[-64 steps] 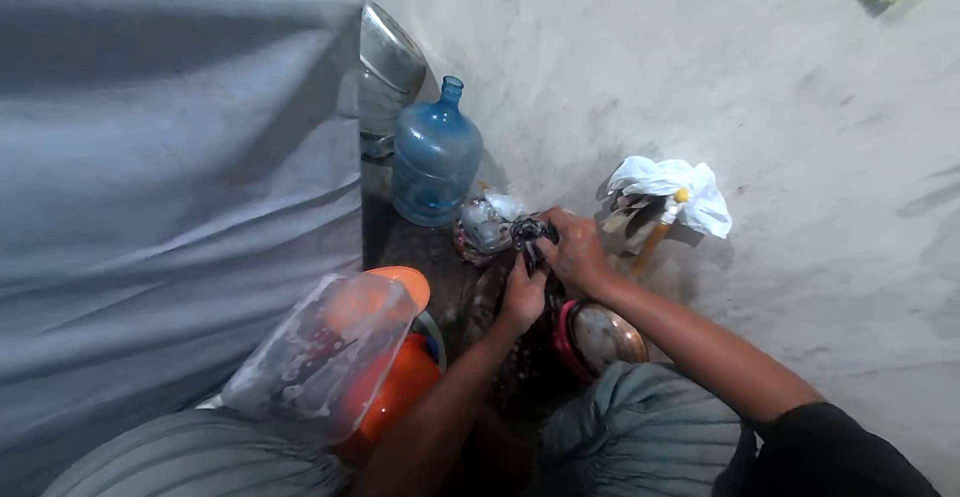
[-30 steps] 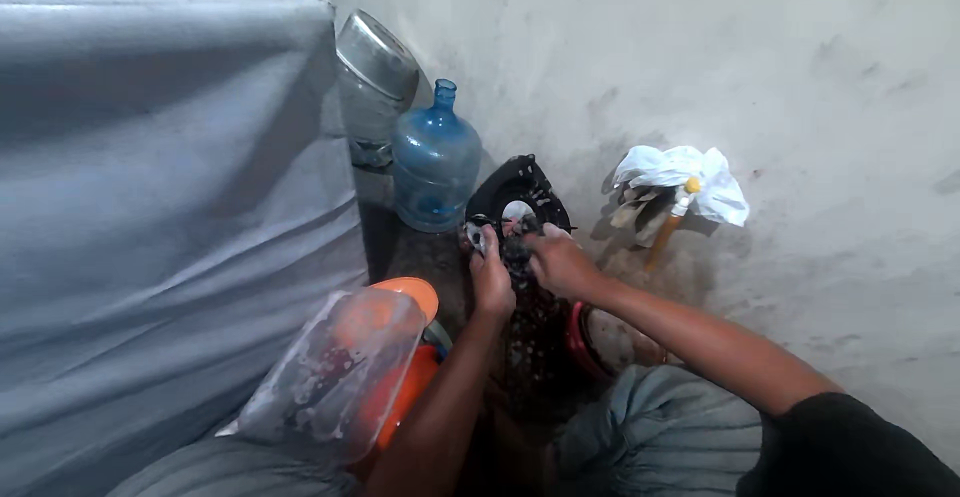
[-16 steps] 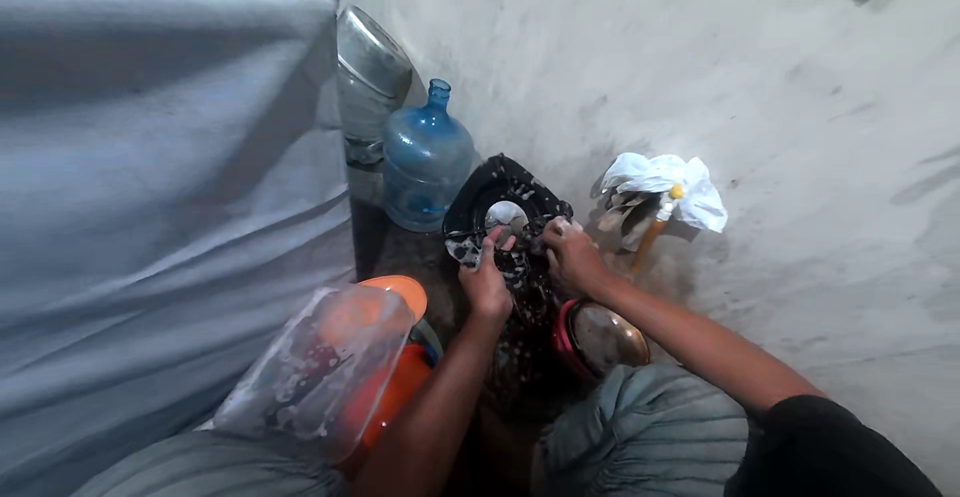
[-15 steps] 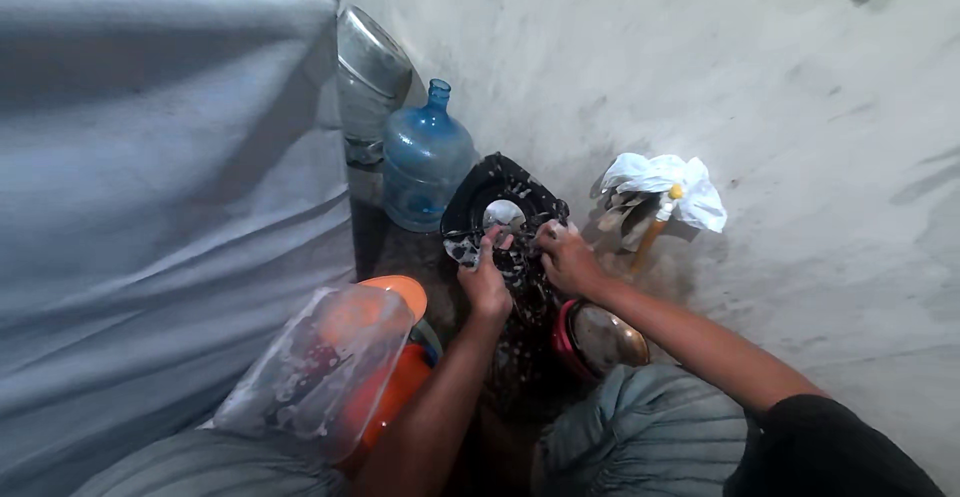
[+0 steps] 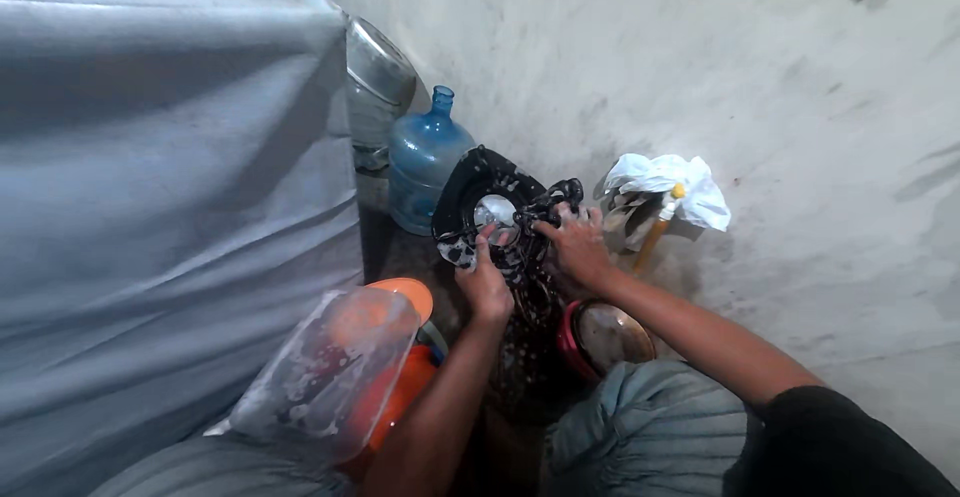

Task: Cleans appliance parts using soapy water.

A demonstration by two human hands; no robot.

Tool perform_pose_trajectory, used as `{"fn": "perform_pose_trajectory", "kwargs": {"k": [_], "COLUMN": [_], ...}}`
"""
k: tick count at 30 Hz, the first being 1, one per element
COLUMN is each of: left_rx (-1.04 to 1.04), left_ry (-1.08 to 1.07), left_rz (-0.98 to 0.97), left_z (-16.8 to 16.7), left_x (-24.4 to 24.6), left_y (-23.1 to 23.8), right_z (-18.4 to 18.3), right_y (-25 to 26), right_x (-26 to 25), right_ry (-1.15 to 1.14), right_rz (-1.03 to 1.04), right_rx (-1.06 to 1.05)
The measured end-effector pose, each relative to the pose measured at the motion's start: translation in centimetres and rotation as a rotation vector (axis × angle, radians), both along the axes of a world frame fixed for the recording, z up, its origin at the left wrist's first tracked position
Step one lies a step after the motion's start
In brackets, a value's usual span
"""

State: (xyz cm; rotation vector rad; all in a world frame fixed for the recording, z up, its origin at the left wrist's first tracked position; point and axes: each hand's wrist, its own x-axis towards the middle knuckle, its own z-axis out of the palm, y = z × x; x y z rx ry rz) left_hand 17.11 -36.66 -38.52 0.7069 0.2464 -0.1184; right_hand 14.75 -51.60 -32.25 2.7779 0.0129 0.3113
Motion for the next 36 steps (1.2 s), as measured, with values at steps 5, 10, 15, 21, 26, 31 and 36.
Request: {"fn": "perform_pose_trajectory", "kwargs": {"k": [5, 10, 15, 21, 26, 31, 36], "left_rx": [0.038, 0.006, 0.033, 0.050, 0.074, 0.070, 0.112], "left_ry": [-0.055, -0.044, -0.088, -0.190, -0.219, -0.216, -0.166], "left_rz": [0.030, 0.053, 0.063, 0.120, 0.136, 0.138, 0.120], "left_z": [-0.7, -0.8, -0.3, -0.4, -1.4, -1.4, -0.8], "left_x": [-0.4, -0.5, -0.5, -1.1, -1.2, -1.2, -1.2], "left_y": [-0.4, -0.8, -0.9, -1.7, -2.1, -2.1, -1.8], "right_z": [-0.2, -0.1, 0.6, 0.6, -0.1, 0.4, -0.3], "right_y": [1.4, 2.9, 2.4, 1.6, 2.8, 3.0, 1.3], "right_x": [-0.9, -1.6, -0.9, 0.0, -0.5, -0.4, 0.0], "right_ry": [0.221, 0.329, 0.241, 0.045, 0.242, 0.334, 0.128], "right_rz": [-0.158, -0.090, -0.134, -0.194, -0.162, -0.188, -0.086], "right_rx": [0.405, 0.708, 0.739, 0.642, 0.857, 0.988, 0.720]}}
